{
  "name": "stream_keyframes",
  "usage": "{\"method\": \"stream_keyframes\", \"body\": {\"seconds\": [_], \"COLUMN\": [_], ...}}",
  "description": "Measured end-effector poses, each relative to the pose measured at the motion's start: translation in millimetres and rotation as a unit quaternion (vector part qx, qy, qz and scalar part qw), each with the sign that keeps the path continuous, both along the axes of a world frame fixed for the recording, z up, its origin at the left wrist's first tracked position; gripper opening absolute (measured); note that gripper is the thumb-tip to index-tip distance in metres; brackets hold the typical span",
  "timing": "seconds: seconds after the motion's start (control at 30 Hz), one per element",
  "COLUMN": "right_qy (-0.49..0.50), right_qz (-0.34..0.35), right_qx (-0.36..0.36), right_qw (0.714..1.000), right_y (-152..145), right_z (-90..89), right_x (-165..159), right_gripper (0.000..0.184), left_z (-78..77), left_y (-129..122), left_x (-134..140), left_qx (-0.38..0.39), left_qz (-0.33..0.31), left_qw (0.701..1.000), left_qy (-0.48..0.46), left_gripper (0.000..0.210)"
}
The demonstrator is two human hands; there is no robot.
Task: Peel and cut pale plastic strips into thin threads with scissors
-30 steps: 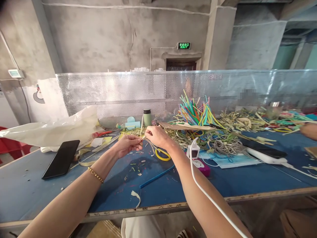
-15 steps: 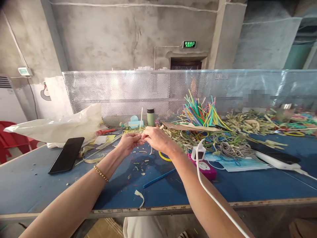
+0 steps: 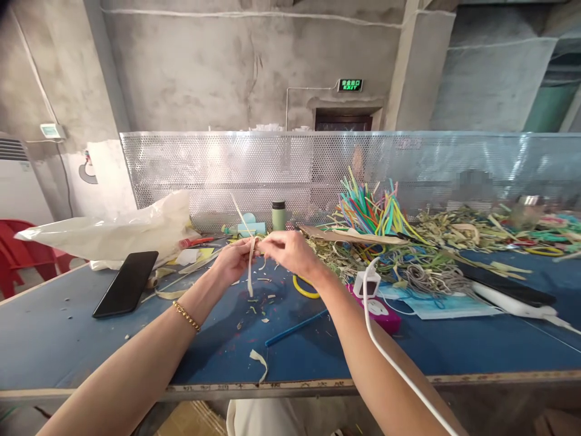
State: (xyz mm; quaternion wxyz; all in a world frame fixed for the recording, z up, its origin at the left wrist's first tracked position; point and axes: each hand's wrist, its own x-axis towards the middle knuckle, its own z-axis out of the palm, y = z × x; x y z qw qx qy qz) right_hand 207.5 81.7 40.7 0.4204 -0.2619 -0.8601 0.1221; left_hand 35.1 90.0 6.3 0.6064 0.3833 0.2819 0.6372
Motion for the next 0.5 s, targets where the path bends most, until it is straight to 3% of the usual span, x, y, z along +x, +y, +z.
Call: {"method": "stream_keyframes", "body": {"seconds": [0.07,0.17,0.3,0.5], "right_qy": [0.079,0.056,-0.005,0.04], "right_qz": [-0.077,-0.129,-0.084,-0.051], "right_qx": [-0.017,-0.038,-0.092,-0.14], "right_qw": [0.994,0.989,0.992,0.988], "right_y": [12,24,21,12], "right_z": [0.3,-3.0,-7.3,-6.0], "right_x": [9,17,12,5], "right_gripper": [0.03,0.032,0.032,0.018], "left_z": [0.7,1.9,3.6,3.0], "left_y": [-1,-4,-9,-8], "left_x": [1,4,7,6], "left_qx": [0.007,0.014,0.007,0.011], "left_qz": [-0.01,-0.027,-0.054,-0.062], "left_qw": [1.0,1.0,0.998,0.998], "left_qy": [0.002,0.009,0.023,0.011], "left_gripper": [0.011,0.01,0.012,0.01]}}
